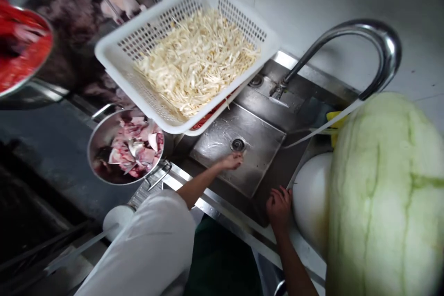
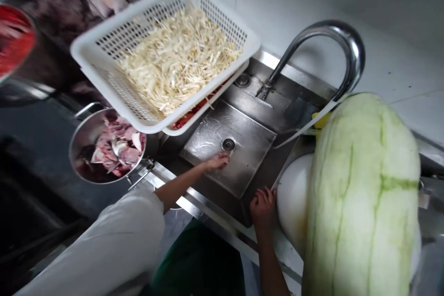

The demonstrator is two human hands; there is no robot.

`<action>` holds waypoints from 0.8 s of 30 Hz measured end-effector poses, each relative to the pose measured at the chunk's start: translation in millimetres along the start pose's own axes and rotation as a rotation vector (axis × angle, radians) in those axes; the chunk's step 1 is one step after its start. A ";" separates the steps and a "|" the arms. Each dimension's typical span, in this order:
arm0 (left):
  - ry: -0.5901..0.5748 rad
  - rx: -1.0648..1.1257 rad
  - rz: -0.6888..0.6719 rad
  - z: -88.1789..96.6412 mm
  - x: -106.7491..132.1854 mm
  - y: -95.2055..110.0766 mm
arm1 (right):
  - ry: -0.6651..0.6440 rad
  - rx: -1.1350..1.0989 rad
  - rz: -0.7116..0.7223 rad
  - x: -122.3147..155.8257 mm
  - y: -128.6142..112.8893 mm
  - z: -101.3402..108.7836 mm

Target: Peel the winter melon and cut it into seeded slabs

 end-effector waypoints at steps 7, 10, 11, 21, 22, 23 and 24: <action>-0.460 0.620 -0.522 68.2 168.0 135.6 | -0.062 0.027 0.056 -2.6 -1.0 -9.0; -0.058 0.422 -0.706 194.3 175.9 183.8 | -0.025 0.062 0.068 -4.3 -4.6 -7.0; 0.106 0.268 -0.719 232.4 169.0 196.6 | -0.014 0.078 0.077 -4.7 -6.1 -6.6; 0.598 -0.960 -0.157 324.2 40.1 190.0 | -0.004 0.114 0.073 -5.5 -8.3 -10.0; 0.641 -0.948 -0.183 325.6 38.7 189.8 | -0.004 0.107 0.062 -5.2 -7.3 -10.9; 0.686 -0.936 -0.216 327.7 39.3 190.8 | 0.002 0.099 0.048 -5.1 -5.9 -11.4; 0.724 -0.918 -0.251 330.3 41.0 192.5 | 0.007 0.089 0.034 -4.9 -4.5 -12.1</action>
Point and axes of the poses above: each hand's wrist, its own x-axis away from the middle knuckle, its own z-axis out of the back of the hand, y = z × x, the point moved 9 cm from there along -x, towards the middle knuckle, and after that the axes turned 4 degrees about -x, right-handed, at the moved point
